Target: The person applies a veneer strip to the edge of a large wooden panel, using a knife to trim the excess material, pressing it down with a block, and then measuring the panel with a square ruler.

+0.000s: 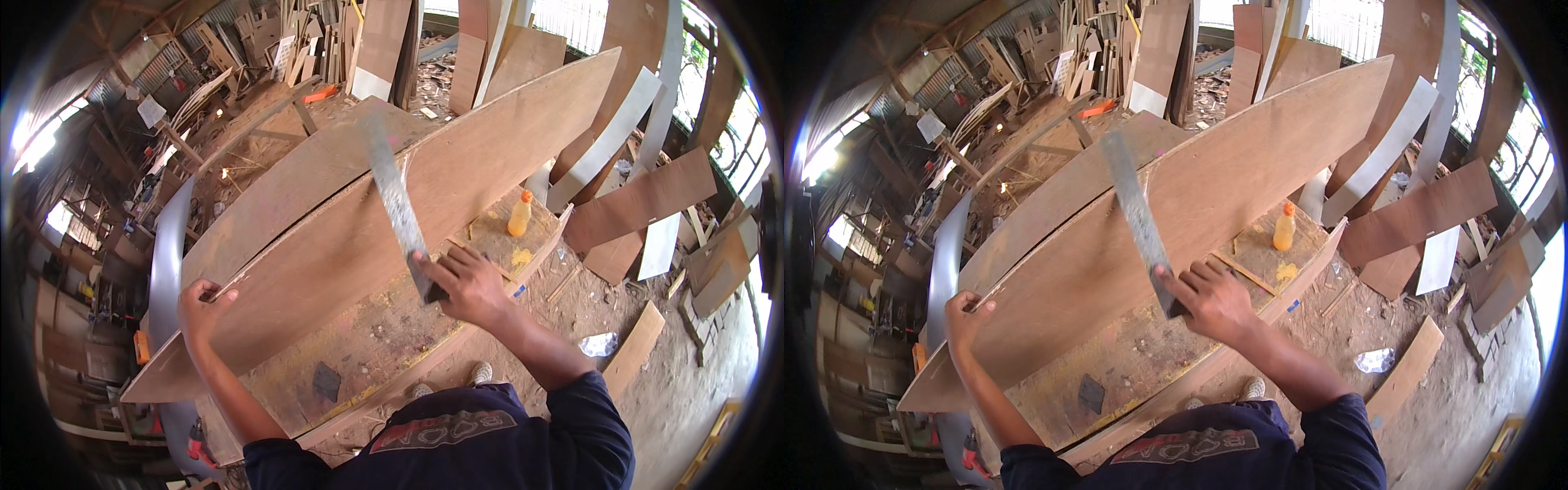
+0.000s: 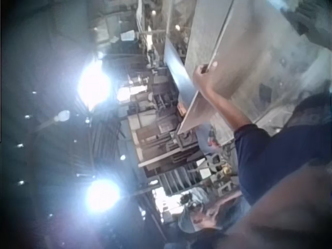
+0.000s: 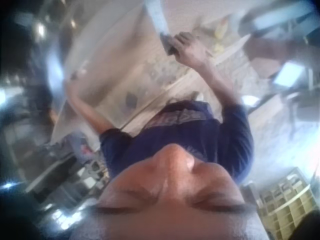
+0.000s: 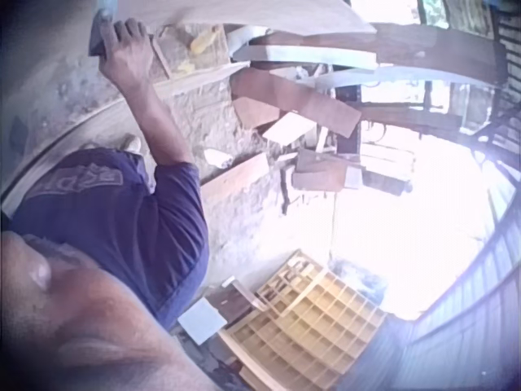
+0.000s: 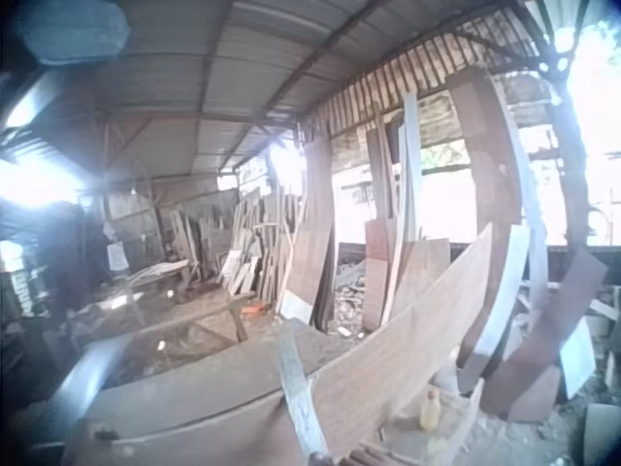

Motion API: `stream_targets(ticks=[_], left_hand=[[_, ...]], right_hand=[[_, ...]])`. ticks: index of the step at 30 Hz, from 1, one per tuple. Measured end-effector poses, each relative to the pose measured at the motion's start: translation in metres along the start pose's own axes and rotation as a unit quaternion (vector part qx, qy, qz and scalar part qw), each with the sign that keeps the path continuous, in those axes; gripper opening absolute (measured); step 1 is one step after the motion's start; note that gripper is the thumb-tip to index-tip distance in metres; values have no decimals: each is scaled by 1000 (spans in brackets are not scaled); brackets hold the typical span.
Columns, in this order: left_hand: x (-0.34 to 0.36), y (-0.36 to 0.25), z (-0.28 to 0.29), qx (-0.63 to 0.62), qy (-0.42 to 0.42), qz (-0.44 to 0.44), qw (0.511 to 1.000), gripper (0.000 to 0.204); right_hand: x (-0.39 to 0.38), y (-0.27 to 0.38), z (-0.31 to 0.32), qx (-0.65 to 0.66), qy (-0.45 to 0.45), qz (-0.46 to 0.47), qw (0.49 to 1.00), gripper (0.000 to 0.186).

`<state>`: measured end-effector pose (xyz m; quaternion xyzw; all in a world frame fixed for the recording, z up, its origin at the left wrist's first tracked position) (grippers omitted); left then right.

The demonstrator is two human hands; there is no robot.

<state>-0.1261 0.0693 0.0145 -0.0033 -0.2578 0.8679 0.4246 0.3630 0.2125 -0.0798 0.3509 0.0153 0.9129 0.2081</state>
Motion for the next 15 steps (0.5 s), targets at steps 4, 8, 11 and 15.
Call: stream_targets(ticks=[4, 8, 11, 15], left_hand=[[5, 5, 1, 10, 2, 9, 1000, 45], [2, 0, 8, 16, -4, 1, 1000, 47], [6, 0, 3, 14, -11, -5, 1000, 48], [6, -3, 3, 12, -11, 1, 1000, 48]], right_hand=[[-19, 38, 33, 22, 23, 20, 999, 92], [-35, 49, 69, 268, -70, 58, 959, 66], [-44, 30, 54, 545, -255, -62, 796, 22], [13, -14, 18, 673, -453, -257, 524, 26]])
Point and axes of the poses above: each hand's wrist, its own x-axis towards the middle knuckle, its own z-axis out of the back of the hand, y = z × x, the point moved 3 cm from there along x, towards the middle knuckle, and after that the axes turned 6 degrees about z, right-handed, at the moved point
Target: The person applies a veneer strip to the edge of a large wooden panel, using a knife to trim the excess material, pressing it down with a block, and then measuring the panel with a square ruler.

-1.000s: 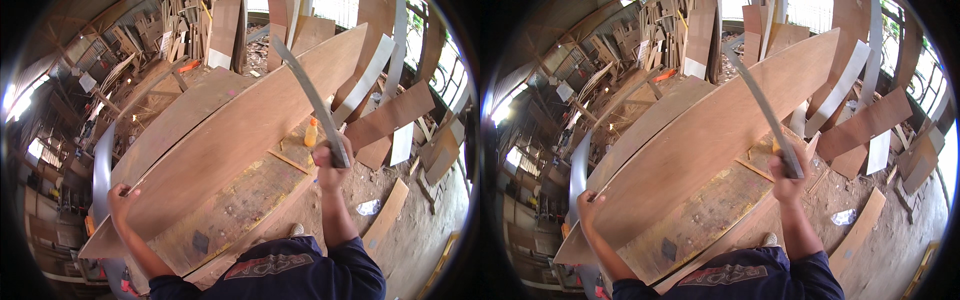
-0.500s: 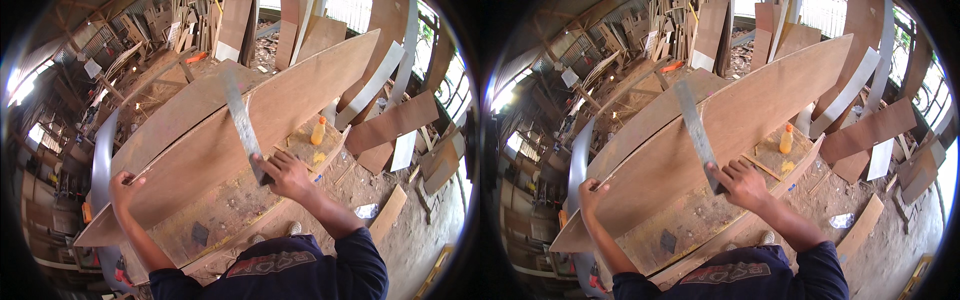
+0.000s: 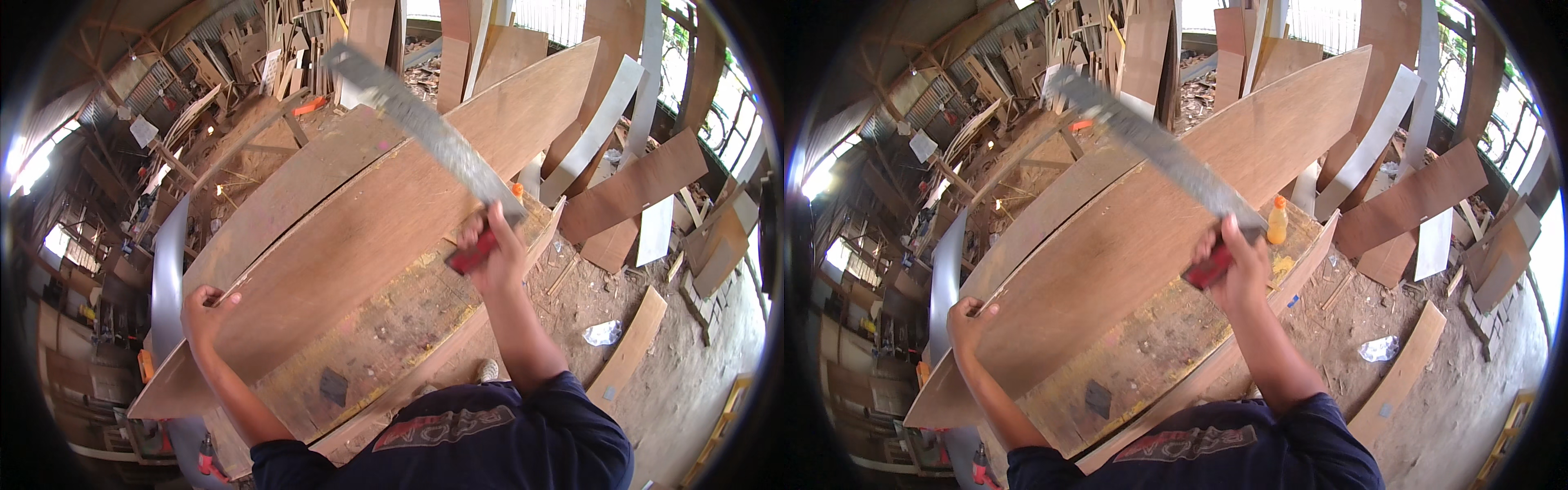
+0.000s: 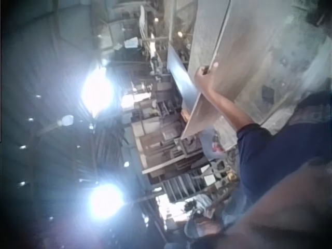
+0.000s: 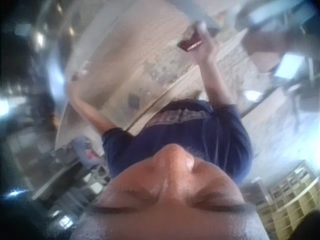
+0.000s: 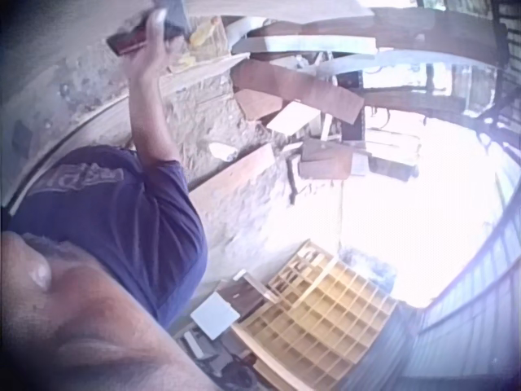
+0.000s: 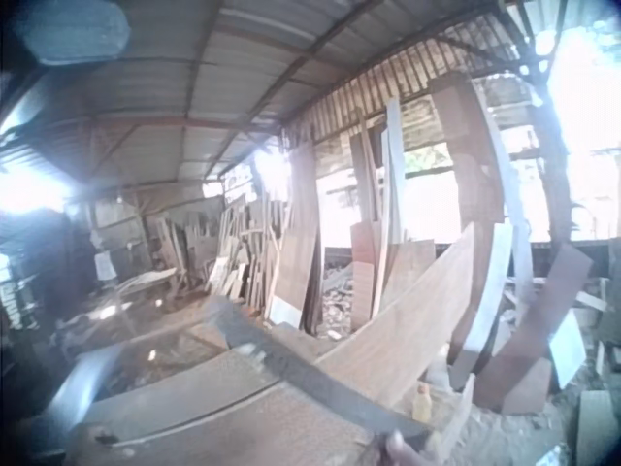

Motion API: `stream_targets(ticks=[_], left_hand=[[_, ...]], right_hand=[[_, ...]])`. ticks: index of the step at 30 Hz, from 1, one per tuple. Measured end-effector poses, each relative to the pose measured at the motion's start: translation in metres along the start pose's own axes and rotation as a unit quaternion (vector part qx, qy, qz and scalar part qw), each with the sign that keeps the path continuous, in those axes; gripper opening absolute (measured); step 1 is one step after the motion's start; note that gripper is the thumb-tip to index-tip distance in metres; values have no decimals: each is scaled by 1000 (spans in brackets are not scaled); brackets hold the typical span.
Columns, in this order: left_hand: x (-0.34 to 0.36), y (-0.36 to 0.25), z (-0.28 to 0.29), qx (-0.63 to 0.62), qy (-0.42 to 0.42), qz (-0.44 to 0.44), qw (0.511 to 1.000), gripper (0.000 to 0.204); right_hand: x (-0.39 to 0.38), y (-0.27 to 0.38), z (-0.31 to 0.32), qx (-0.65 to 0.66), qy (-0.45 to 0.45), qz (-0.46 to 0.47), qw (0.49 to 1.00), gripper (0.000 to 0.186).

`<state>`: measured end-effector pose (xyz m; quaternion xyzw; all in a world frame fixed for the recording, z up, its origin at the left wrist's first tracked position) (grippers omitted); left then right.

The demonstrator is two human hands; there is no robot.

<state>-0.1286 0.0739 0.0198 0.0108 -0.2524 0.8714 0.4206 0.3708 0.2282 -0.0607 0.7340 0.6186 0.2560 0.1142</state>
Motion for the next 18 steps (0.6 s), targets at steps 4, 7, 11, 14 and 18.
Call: stream_targets(ticks=[4, 7, 11, 14, 18], left_hand=[[-7, -8, 2, -19, 17, 20, 999, 47], [-14, -6, 11, -25, -6, 7, 1000, 46], [-12, -7, 1, -14, 1, 2, 1000, 47], [-14, -11, 4, -9, 0, 2, 1000, 46], [-11, -2, 7, 17, -2, 1, 1000, 46]], right_hand=[[37, -31, 32, 76, -113, 8, 991, 23], [22, -15, 57, 34, -138, -10, 990, 22], [23, -25, 107, 53, -171, -25, 983, 24], [28, -54, 102, 56, -164, -68, 983, 21], [72, -86, 34, 111, -99, -82, 986, 19]])
Point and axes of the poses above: each hand's wrist, its own x-axis towards the middle knuckle, its own z-axis out of the back of the hand, y = z × x, the point moved 3 cm from there along x, towards the middle knuckle, and after that the axes turned 6 degrees about z, right-handed, at the moved point
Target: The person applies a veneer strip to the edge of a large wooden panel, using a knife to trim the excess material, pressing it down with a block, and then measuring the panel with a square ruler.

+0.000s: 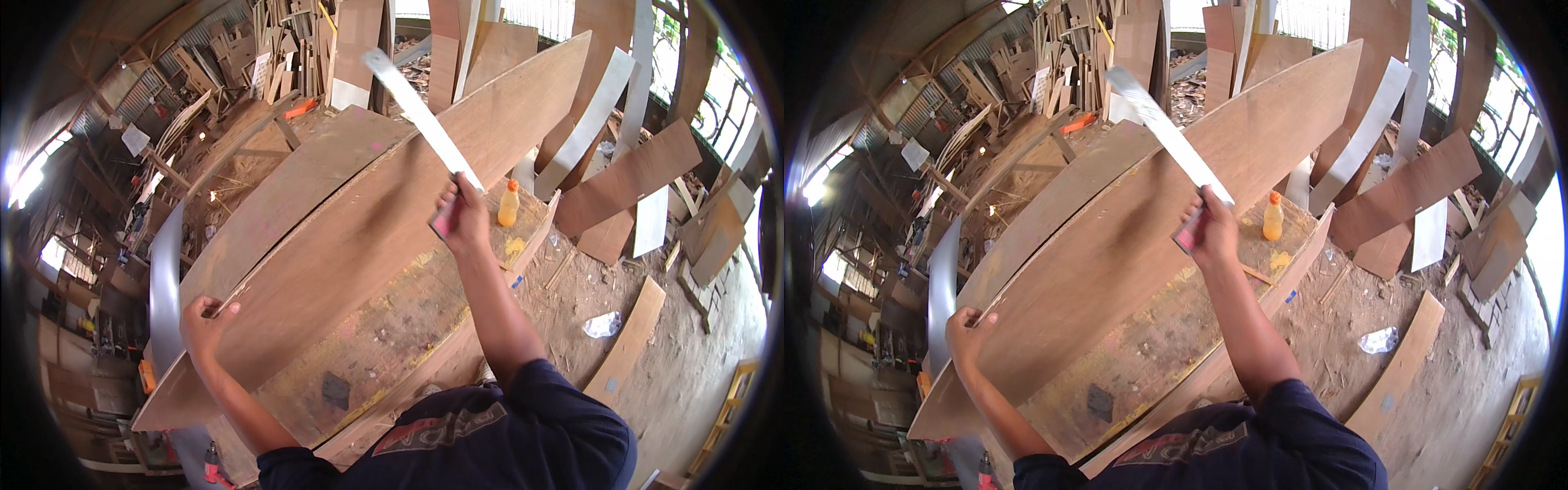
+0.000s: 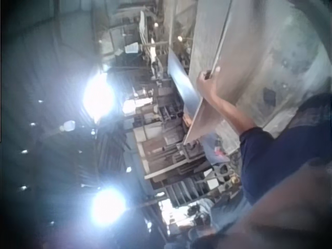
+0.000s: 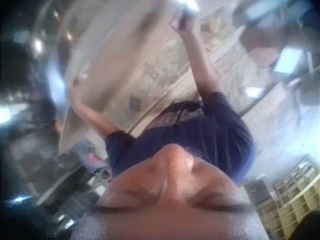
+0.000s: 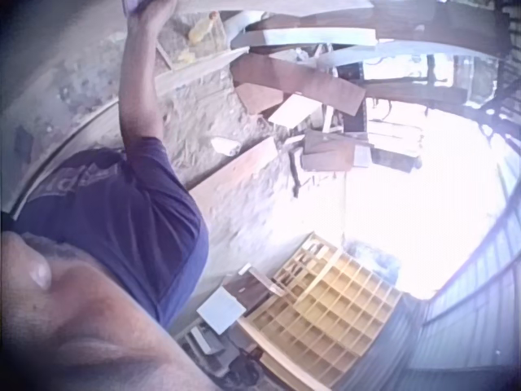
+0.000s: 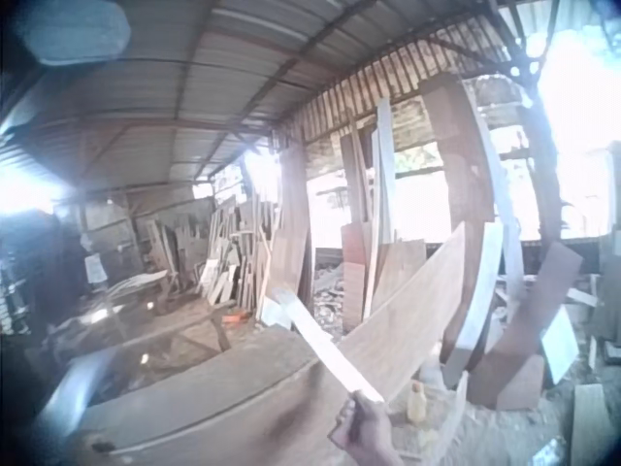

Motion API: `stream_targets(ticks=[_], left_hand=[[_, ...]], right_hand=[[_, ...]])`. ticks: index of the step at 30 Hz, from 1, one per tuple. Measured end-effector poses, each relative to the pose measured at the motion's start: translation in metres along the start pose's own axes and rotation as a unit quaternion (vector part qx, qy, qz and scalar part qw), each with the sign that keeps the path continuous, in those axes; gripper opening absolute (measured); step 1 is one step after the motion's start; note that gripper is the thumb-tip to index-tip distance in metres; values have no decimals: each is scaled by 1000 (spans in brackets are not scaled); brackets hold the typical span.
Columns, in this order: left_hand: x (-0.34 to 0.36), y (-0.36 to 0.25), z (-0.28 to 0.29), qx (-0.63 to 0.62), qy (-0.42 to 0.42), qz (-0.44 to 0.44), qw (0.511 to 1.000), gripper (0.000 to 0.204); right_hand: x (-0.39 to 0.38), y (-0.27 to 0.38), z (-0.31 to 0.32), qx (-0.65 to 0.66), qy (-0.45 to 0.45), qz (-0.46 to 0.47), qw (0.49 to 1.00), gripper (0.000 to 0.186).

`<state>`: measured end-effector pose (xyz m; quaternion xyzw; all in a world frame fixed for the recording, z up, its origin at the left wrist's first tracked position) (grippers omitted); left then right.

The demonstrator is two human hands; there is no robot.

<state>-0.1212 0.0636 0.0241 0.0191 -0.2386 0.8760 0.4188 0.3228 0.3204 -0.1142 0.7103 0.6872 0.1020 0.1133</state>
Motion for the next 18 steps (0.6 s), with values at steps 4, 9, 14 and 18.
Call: stream_targets(ticks=[4, 9, 14, 18], left_hand=[[0, -5, -2, 1, -3, 3, 1000, 45], [2, -11, -8, -1, -9, -14, 1000, 42], [8, 6, -4, 12, -15, -12, 1000, 41], [0, -7, 0, -21, -14, -19, 999, 40]], right_hand=[[6, -1, -16, -97, -15, 42, 994, 20], [-23, 15, 43, -161, -111, 83, 977, 20], [-71, 47, 95, -188, -158, 6, 969, 18], [-113, 117, 130, -178, -186, 73, 964, 12]])
Point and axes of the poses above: each hand's wrist, its own x-axis towards the middle knuckle, its own z-axis out of the back of the hand, y = z × x, the point moved 3 cm from there along x, towards the middle knuckle, and after that the axes turned 6 degrees about z, right-handed, at the moved point
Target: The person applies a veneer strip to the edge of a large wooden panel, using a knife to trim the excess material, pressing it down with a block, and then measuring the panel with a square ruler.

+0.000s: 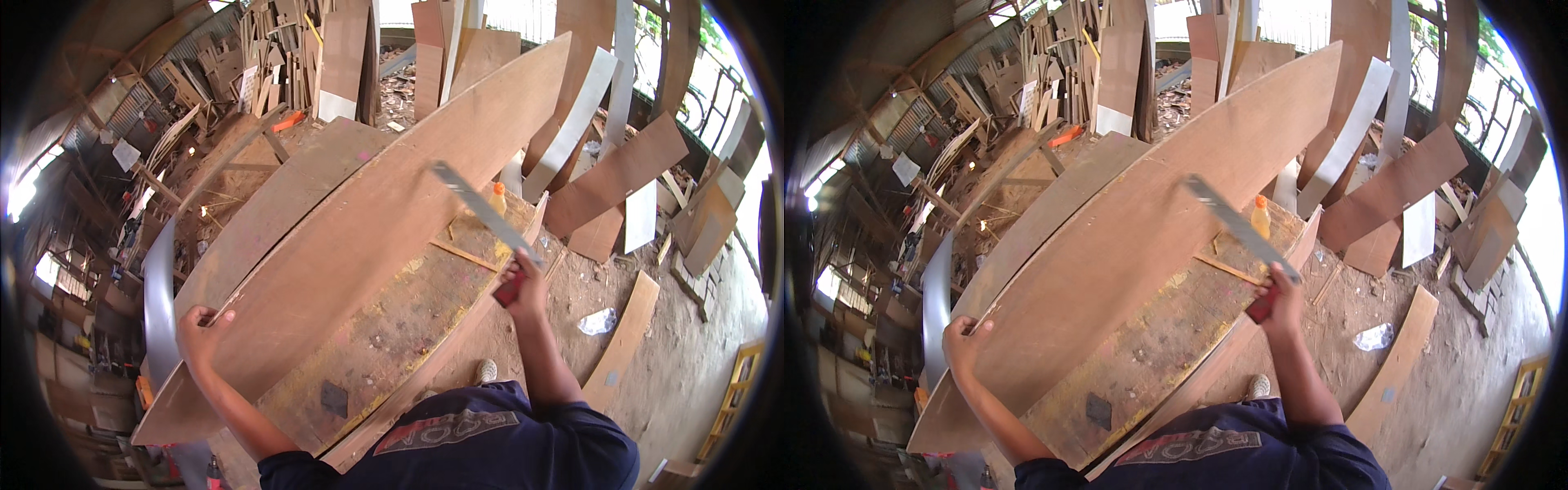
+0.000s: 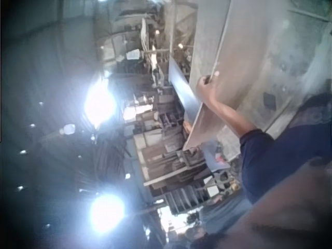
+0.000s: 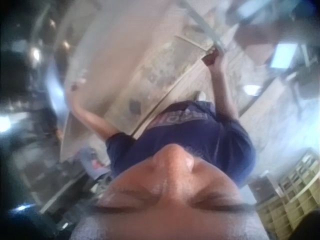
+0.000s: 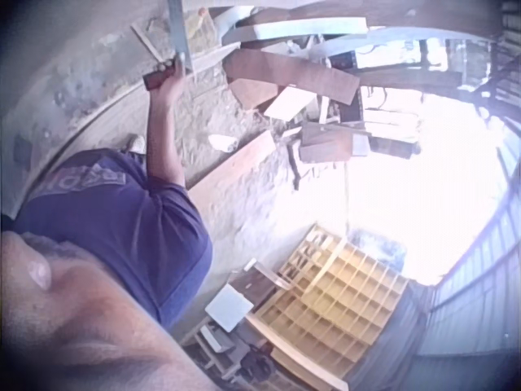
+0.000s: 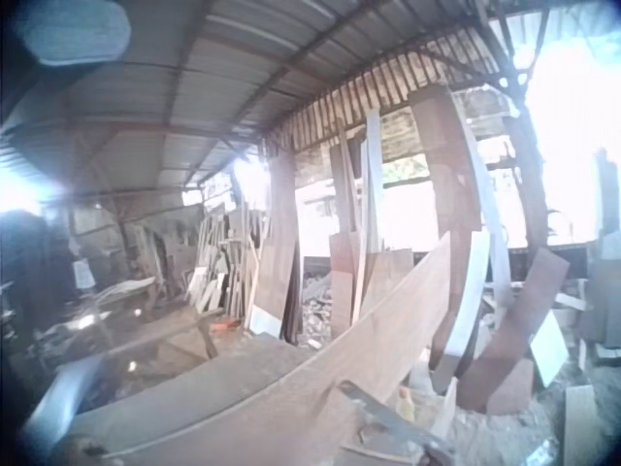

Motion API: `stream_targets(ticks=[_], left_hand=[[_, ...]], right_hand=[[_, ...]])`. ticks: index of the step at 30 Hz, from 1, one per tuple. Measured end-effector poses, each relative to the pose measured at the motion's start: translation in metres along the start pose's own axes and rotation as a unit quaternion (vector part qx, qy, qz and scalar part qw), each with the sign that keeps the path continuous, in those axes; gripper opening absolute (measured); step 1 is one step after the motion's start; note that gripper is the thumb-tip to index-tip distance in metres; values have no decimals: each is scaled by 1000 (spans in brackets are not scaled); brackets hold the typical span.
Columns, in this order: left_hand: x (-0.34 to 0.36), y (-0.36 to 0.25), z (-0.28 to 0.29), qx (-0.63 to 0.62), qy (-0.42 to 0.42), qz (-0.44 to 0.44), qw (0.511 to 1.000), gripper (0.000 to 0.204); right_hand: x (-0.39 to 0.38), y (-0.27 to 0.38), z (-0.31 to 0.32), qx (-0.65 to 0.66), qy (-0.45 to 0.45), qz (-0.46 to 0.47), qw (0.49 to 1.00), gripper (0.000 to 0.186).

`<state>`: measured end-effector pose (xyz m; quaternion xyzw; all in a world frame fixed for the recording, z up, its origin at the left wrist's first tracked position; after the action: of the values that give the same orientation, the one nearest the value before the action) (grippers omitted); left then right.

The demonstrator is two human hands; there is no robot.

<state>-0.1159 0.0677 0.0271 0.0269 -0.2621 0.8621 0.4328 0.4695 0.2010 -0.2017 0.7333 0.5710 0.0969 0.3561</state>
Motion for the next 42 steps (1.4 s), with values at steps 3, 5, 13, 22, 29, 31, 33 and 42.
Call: stream_targets(ticks=[3, 5, 13, 22, 29, 31, 33, 42], left_hand=[[-5, -3, 1, 17, 8, 10, 1000, 45], [-7, -6, 2, 25, 1, -5, 1000, 46], [-19, 0, 8, -16, 1, 19, 1000, 48], [-33, -14, 9, 6, -1, 6, 1000, 49], [-31, -4, 8, 8, -4, 11, 1000, 51], [-32, -3, 7, 5, 6, 18, 1000, 51], [-33, -2, 10, 2, 11, 27, 1000, 52], [-54, 2, 12, -33, 2, -3, 999, 50]], right_hand=[[-8, 44, 10, 8, -22, 170, 985, 14], [-8, 62, -10, -19, -10, 239, 971, 13], [-64, 44, -66, -300, 85, 422, 852, 22], [-149, 10, -76, -331, 169, 465, 803, 36], [-190, 33, -97, -360, 349, 501, 705, 38], [-192, 36, -95, -342, 387, 496, 698, 36], [-192, 34, -87, -319, 428, 491, 688, 35], [-131, 76, -25, -130, 194, 306, 923, 30]])
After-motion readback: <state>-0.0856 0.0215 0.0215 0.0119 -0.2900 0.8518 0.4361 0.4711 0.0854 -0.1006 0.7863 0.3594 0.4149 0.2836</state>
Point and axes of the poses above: each hand's wrist, its own x-axis towards the middle knuckle, its own z-axis out of the back of the hand, y = z × x, the point moved 3 cm from there along x, towards the middle knuckle, and after that the axes turned 6 degrees about z, right-handed, at the moved point
